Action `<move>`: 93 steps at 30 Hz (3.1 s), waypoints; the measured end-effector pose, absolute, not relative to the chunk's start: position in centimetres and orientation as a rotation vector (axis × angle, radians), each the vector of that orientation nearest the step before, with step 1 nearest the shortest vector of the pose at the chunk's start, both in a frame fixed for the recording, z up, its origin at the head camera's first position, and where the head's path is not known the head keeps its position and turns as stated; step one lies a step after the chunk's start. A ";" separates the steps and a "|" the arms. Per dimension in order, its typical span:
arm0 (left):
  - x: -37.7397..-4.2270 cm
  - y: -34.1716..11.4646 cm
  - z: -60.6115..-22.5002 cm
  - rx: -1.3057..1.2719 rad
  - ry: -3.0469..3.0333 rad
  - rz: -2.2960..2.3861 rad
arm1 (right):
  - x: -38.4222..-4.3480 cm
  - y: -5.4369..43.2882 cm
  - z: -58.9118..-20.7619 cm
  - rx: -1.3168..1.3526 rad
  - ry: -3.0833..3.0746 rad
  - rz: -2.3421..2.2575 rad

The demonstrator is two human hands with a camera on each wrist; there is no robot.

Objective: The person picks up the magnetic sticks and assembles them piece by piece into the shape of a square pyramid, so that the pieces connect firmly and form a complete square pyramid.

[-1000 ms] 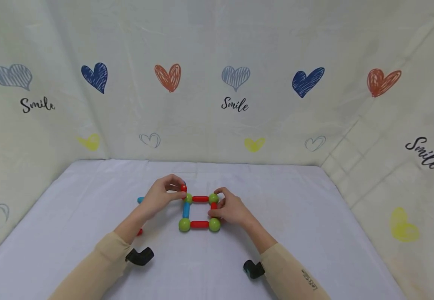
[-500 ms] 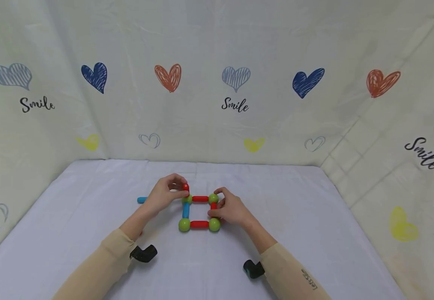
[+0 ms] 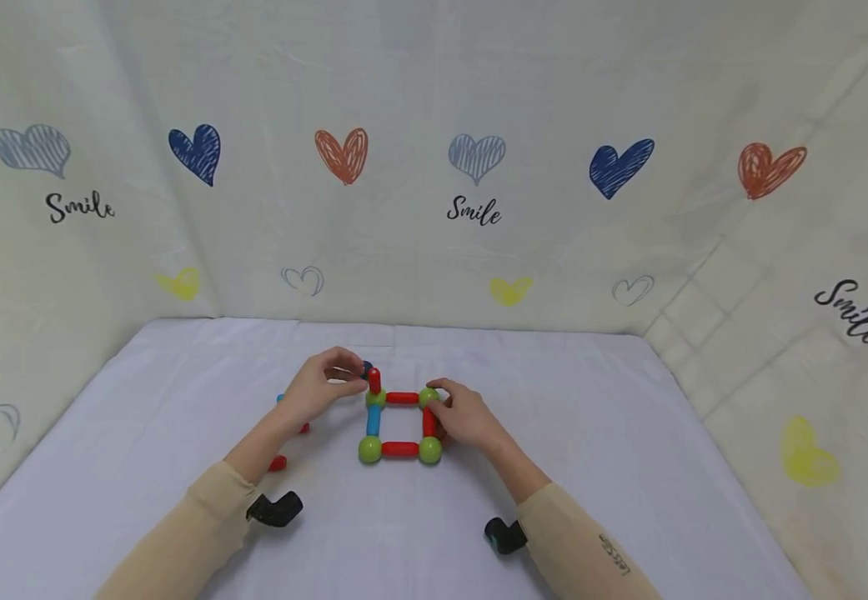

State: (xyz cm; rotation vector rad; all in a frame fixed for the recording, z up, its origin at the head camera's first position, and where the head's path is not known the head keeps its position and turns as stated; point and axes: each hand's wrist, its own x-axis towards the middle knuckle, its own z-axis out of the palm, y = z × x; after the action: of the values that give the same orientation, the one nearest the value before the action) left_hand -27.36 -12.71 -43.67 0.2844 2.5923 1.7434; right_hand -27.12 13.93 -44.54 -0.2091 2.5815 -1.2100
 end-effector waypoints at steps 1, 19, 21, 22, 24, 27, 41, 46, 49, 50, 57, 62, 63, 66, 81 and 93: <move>-27.3 -12.9 -43.7 0.290 2.600 1.734 | -27.1 14.0 -44.6 -0.203 2.585 -1.212; -26.6 -18.3 -43.2 0.202 2.642 1.441 | -26.3 14.9 -44.3 -0.118 2.531 -1.318; -26.5 -18.9 -43.3 0.192 2.644 1.415 | -26.2 15.0 -44.1 -0.114 2.533 -1.302; -26.5 -19.2 -43.3 0.184 2.647 1.402 | -26.2 15.1 -44.0 -0.116 2.535 -1.294; -26.6 -19.7 -43.3 0.158 2.660 1.381 | -26.1 15.3 -43.9 -0.122 2.543 -1.276; -26.6 -20.2 -43.5 0.117 2.682 1.347 | -26.1 15.6 -44.0 -0.116 2.554 -1.267; -27.1 -21.2 -43.9 0.094 2.678 1.213 | -25.7 16.5 -44.1 -0.109 2.609 -1.167; -27.1 -21.3 -43.9 0.086 2.657 1.211 | -25.5 16.6 -44.0 -0.133 2.620 -1.134; -27.2 -21.4 -44.0 0.086 2.651 1.210 | -25.5 16.7 -43.8 -0.157 2.639 -1.093; -27.2 -21.4 -44.1 0.090 2.650 1.208 | -25.6 16.8 -43.8 -0.162 2.646 -1.078; -27.4 -21.5 -44.4 0.099 2.660 1.185 | -26.7 16.8 -43.3 -0.198 2.707 -1.036; -27.6 -21.4 -44.4 0.120 2.678 1.161 | -27.9 16.0 -43.4 -0.232 2.752 -1.041; -27.6 -21.4 -44.4 0.125 2.686 1.150 | -28.1 15.8 -43.5 -0.252 2.751 -1.052; -27.8 -21.5 -44.6 0.135 2.709 1.112 | -28.6 15.2 -43.7 -0.285 2.731 -1.092; -27.9 -21.3 -44.5 0.155 2.700 1.114 | -29.4 13.2 -44.1 -0.333 2.671 -1.085; -27.5 -21.0 -43.9 0.200 2.695 1.185 | -29.3 13.4 -43.7 -0.327 2.646 -1.042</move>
State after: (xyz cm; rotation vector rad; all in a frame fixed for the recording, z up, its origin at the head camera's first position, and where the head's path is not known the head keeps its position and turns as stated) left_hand -27.55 -21.03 -43.91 0.2003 2.6954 1.1849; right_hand -29.27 13.37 -43.65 -0.3274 2.6464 -1.0417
